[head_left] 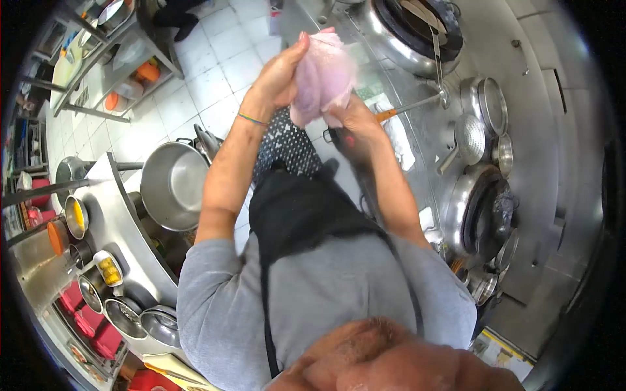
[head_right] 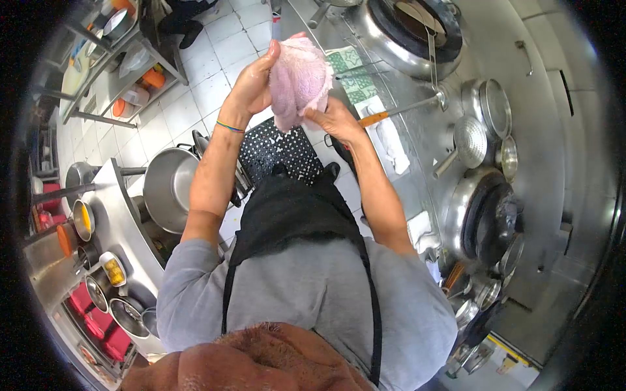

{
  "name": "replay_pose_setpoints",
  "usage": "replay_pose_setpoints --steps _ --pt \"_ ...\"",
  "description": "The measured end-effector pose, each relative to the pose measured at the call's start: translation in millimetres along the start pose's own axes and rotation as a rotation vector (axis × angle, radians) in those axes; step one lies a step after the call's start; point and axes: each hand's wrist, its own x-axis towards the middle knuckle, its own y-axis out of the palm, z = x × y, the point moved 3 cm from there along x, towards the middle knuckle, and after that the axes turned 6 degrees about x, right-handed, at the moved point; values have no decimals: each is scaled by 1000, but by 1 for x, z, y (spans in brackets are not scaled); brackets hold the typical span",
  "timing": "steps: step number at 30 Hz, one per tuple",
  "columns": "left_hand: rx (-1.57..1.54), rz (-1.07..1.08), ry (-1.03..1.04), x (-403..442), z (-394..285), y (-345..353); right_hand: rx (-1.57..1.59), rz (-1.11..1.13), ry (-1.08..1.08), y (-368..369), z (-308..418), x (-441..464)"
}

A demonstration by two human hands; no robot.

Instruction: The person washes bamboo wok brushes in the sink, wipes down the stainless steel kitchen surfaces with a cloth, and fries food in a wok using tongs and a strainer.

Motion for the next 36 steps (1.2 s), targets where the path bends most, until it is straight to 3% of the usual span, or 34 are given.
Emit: replay_pose_setpoints --steps 1,4,5,8,12,14,17,20,21,24,25,28,31,36 --pt "33 -20 -12 -5 1 -8 203 0 96 1 -11 6" --pt "31 -94 -19 -25 4 -24 493 -80 32 -2 -18 15" --pt "16 -115 -16 -31 5 -28 384 -202 55 -5 -19 16" --pt "-67 -130 -14 -44 14 -44 452 -129 27 -15 -3 14" --pt "-132 -166 51 -52 12 -38 98 -285 -116 -5 22 17" --pt "-143 -153 69 -51 12 -28 16 -177 6 16 23 15" --pt "-116 -167 133 -50 16 -35 24 -203 -89 24 -5 29" --pt "-80 -263 213 -60 6 -58 187 -246 -102 15 14 36" --pt "-103 -263 235 -63 5 -65 210 -148 -141 9 18 41" --pt "-165 -245 275 -63 6 -77 35 -128 -113 25 16 57" --pt "-180 -238 268 -62 8 -76 -3 -70 27 36 10 61" --pt "-76 -274 295 -66 16 -86 108 -18 97 57 -54 84" --pt "-53 -382 314 -83 24 -107 -274 -129 -91 72 -48 68" --pt "-139 -461 291 -107 39 -126 -45 43 -1 76 -79 69"
